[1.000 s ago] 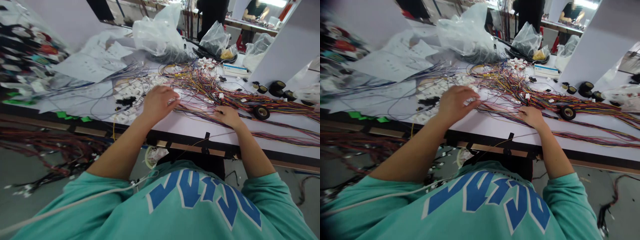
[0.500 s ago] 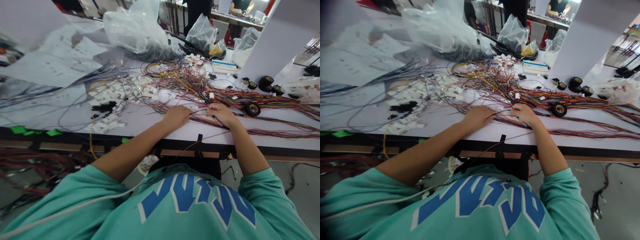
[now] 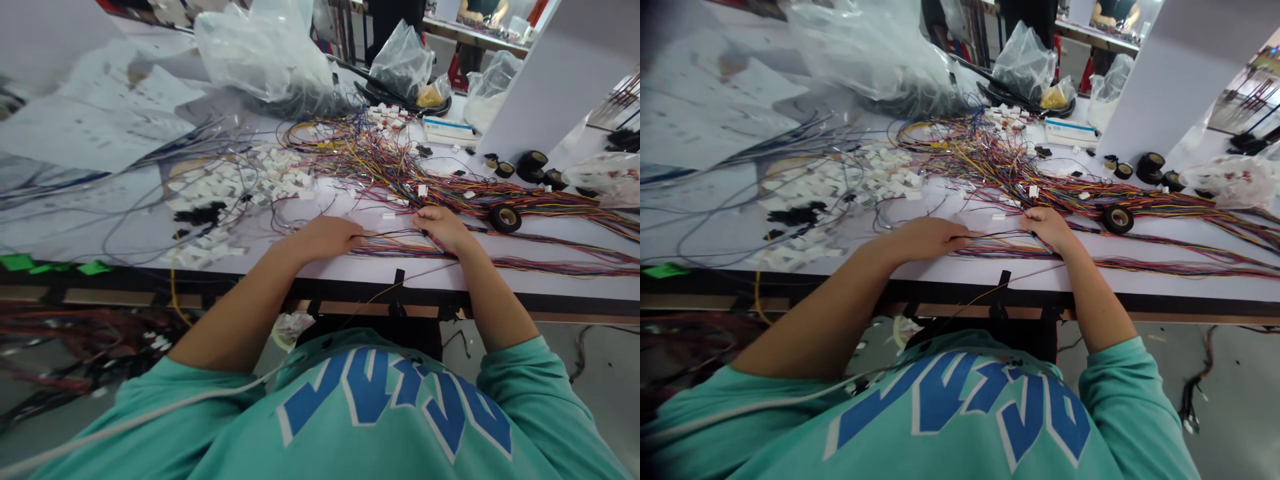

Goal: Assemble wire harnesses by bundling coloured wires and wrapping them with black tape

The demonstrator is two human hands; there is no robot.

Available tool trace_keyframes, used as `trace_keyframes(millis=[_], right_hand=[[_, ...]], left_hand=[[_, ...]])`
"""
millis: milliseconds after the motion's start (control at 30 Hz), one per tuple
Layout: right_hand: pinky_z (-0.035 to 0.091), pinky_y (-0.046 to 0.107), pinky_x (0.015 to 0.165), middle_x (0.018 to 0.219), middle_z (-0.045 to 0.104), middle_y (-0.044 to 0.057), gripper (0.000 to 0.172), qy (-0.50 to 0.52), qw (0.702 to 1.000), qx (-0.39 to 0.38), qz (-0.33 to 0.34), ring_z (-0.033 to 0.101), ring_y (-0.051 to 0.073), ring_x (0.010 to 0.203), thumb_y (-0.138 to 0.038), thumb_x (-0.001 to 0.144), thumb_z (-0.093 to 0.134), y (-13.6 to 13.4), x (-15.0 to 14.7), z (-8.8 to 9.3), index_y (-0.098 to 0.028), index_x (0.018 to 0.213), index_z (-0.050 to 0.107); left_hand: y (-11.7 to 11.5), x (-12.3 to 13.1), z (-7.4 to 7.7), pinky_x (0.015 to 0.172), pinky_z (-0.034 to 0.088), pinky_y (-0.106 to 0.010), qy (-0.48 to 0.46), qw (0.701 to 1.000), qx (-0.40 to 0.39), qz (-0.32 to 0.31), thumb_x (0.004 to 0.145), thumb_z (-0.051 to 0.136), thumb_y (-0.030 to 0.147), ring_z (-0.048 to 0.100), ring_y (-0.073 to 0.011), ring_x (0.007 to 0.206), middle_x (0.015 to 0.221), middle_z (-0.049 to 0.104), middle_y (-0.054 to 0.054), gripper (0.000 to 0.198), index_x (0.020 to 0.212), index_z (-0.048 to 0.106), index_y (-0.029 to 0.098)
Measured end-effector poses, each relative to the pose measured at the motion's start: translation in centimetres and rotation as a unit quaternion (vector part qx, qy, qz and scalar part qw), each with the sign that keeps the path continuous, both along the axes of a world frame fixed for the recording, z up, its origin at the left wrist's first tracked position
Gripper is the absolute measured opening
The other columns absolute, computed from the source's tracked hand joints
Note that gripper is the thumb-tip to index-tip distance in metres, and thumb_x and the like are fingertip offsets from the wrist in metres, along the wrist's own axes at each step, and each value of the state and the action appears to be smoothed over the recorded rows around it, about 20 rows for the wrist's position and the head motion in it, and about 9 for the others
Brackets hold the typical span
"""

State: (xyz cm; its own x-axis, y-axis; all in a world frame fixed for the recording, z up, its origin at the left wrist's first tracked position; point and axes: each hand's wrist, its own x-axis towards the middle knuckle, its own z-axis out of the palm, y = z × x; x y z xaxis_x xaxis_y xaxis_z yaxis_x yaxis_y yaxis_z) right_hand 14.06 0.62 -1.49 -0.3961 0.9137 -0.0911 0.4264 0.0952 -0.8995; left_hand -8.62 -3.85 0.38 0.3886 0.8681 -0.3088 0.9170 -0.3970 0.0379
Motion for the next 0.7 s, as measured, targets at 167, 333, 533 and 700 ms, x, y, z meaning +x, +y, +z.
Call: trace_keyframes(millis=[167, 333, 533, 700], right_hand=[[0.039, 0.023, 0.058, 0.054, 0.055, -0.003, 0.016, -0.009, 1.000, 0.010, -0.007, 0.048, 0.010, 0.054, -0.026, 0.071, 0.054, 0.1, -0.2, -0.2, -0.016, 0.058, 0.056], [0.040, 0.023, 0.059, 0.057, 0.058, -0.004, 0.006, -0.027, 1.000, 0.009, 0.006, 0.052, 0.010, 0.056, -0.020, 0.066, 0.060, 0.3, -0.4, -0.6, -0.016, 0.061, 0.058], [0.046, 0.025, 0.066, 0.067, 0.065, -0.001, 0.009, -0.049, 0.997, 0.030, 0.042, 0.059, 0.012, 0.066, -0.015, 0.064, 0.064, 0.6, -0.1, -0.7, -0.015, 0.072, 0.064], [0.045, 0.026, 0.068, 0.075, 0.066, 0.001, 0.017, -0.095, 0.991, 0.074, 0.062, 0.059, 0.012, 0.069, -0.015, 0.067, 0.062, 0.6, 0.0, -0.5, -0.015, 0.083, 0.066]], left_hand=[[0.1, -0.5, 0.5, 0.066, 0.042, -0.025, 0.012, 0.999, -0.042, 0.027, 0.083, 0.030, 0.037, 0.062, -0.0204, 0.078, 0.081, 0.068, -0.007, 0.041, 0.083, 0.067, 0.018], [0.7, -1.2, 0.5, 0.070, 0.043, -0.029, 0.045, 0.997, -0.004, 0.057, 0.084, 0.031, 0.036, 0.063, -0.0249, 0.083, 0.083, 0.069, -0.011, 0.041, 0.085, 0.066, 0.015], [1.0, -1.8, 0.1, 0.075, 0.044, -0.035, 0.079, 0.992, 0.048, 0.081, 0.086, 0.023, 0.037, 0.061, -0.0312, 0.094, 0.098, 0.067, -0.019, 0.051, 0.096, 0.064, 0.009], [1.1, -2.3, 0.1, 0.076, 0.043, -0.031, 0.060, 0.995, 0.023, 0.080, 0.084, 0.026, 0.044, 0.061, -0.0276, 0.095, 0.099, 0.068, -0.013, 0.050, 0.099, 0.064, 0.014]])
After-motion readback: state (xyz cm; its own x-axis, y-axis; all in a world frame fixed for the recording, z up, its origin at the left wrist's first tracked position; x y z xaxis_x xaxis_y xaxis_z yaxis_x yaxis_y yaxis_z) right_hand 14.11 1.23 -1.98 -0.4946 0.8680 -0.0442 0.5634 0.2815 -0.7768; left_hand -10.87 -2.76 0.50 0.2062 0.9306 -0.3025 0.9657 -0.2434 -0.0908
